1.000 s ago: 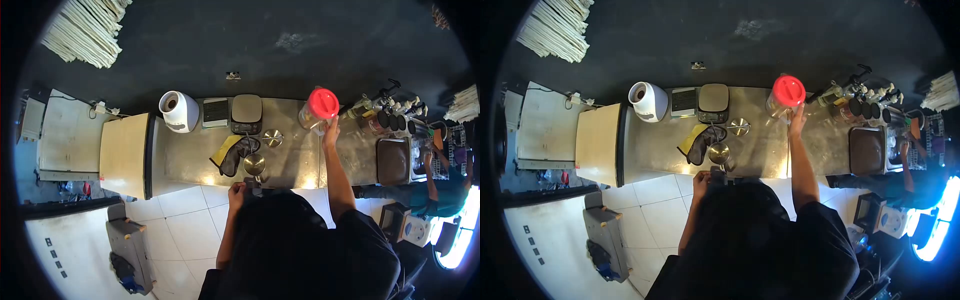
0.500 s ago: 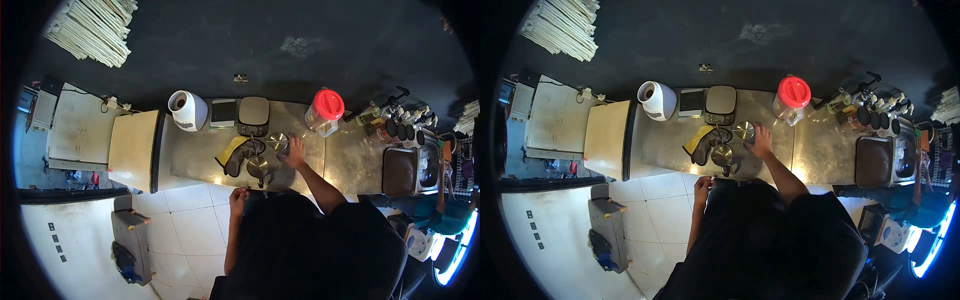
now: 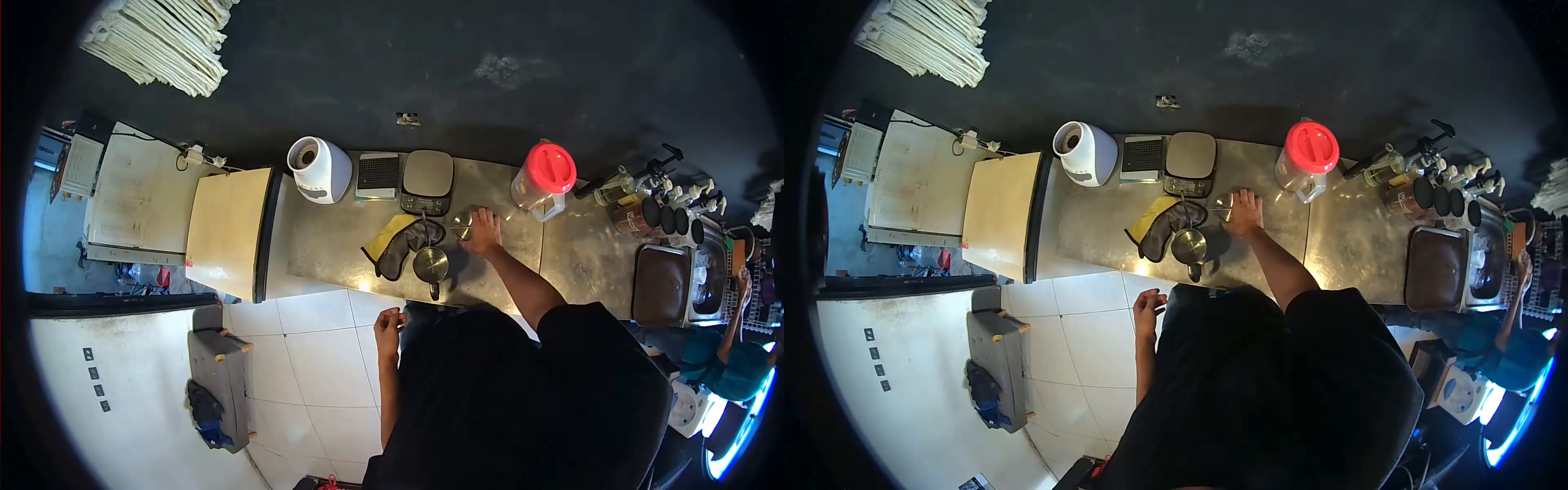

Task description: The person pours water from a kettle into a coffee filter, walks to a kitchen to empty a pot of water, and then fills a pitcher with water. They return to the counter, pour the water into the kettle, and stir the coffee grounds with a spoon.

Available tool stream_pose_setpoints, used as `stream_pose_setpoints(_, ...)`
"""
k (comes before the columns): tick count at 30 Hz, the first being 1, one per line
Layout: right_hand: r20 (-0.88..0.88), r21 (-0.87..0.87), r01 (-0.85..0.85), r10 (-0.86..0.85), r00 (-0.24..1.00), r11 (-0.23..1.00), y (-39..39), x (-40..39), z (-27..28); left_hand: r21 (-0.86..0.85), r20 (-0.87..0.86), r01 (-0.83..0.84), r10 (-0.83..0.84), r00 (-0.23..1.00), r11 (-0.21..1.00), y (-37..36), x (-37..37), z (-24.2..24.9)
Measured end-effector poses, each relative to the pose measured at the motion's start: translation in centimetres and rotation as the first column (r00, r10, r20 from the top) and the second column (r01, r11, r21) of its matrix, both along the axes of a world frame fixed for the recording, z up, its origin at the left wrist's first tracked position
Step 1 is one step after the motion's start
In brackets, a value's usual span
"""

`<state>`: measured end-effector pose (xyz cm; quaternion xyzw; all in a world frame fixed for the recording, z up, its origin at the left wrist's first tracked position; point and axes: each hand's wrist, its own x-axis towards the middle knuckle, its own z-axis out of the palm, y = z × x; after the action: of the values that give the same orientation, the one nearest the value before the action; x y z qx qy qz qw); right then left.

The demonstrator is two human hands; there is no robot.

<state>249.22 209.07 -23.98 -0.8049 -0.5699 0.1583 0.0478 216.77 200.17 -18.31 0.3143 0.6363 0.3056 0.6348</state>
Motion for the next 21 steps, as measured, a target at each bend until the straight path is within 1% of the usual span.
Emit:
stream_pose_setpoints(3,0.015,0.036,-0.015,0.014,1.000,0.999,-0.8,0.6,-0.1,0.020,0.015,0.021,-0.021,1.000,1.000,0.9,0.9,0.7)
stream_pose_setpoints(5,-0.064,-0.100,-0.047,0.040,0.997,0.994,-1.2,1.3,0.4,0.064,0.008,0.038,-0.038,0.999,0.997,1.8,1.7,1.1)
stream_pose_setpoints(8,-0.041,-0.053,-0.035,0.033,0.999,0.998,-2.6,1.8,0.9,0.149,0.042,0.063,-0.070,0.997,0.987,2.9,3.2,2.4)
stream_pose_setpoints(9,-0.036,-0.057,-0.030,0.028,0.999,0.998,-2.9,1.8,2.1,0.175,0.062,0.062,-0.074,0.995,0.983,3.2,3.7,2.7)
stream_pose_setpoints(10,-0.073,-0.096,-0.023,0.016,0.997,0.995,-3.3,1.8,4.0,0.171,0.069,0.067,-0.079,0.994,0.983,3.5,4.3,3.0)
stream_pose_setpoints(11,-0.108,-0.135,-0.016,0.001,0.994,0.991,-3.6,1.8,5.4,0.215,0.104,0.061,-0.085,0.991,0.975,3.7,5.0,3.3)
stream_pose_setpoints(12,-0.100,-0.138,-0.009,-0.005,0.995,0.990,-3.9,2.0,5.9,0.257,0.138,0.053,-0.091,0.986,0.965,4.0,5.7,3.5)
stream_pose_setpoints(13,-0.164,-0.143,0.015,-0.039,0.986,0.990,-4.3,2.1,6.3,0.254,0.147,0.056,-0.096,0.984,0.965,4.1,6.2,3.6)
stream_pose_setpoints(14,-0.227,-0.149,0.038,-0.071,0.971,0.988,-4.5,2.3,6.5,0.345,0.062,0.142,-0.174,0.983,0.928,4.3,6.7,3.8)
stream_pose_setpoints(15,-0.219,-0.151,0.042,-0.074,0.973,0.988,-4.6,2.5,6.7,0.426,-0.031,0.229,-0.239,0.970,0.875,4.5,7.2,3.7)
stream_pose_setpoints(16,-0.299,-0.189,0.065,-0.120,0.947,0.980,-4.5,2.7,6.9,0.483,-0.086,0.281,-0.274,0.958,0.829,4.7,7.9,3.7)
stream_pose_setpoints(17,-0.377,-0.228,0.085,-0.168,0.911,0.970,-4.5,2.9,7.0,0.484,-0.082,0.281,-0.277,0.957,0.828,4.9,8.6,3.7)
stream_pose_setpoints(18,-0.375,-0.229,0.089,-0.172,0.911,0.969,-4.6,3.0,6.6,0.483,-0.059,0.310,-0.323,0.945,0.819,4.9,9.4,3.8)
stream_pose_setpoints(19,-0.327,-0.166,0.086,-0.138,0.935,0.982,-4.8,3.0,5.7,0.480,-0.037,0.339,-0.368,0.929,0.809,4.8,10.1,4.1)
stream_pose_setpoints(20,-0.275,-0.101,0.081,-0.106,0.955,0.992,-4.9,3.1,4.8,0.520,-0.066,0.381,-0.409,0.910,0.764,4.7,10.8,4.3)
stream_pose_setpoints(21,-0.275,-0.102,0.085,-0.110,0.955,0.991,-5.0,3.2,4.1,0.520,-0.066,0.384,-0.413,0.909,0.763,4.7,11.5,4.0)
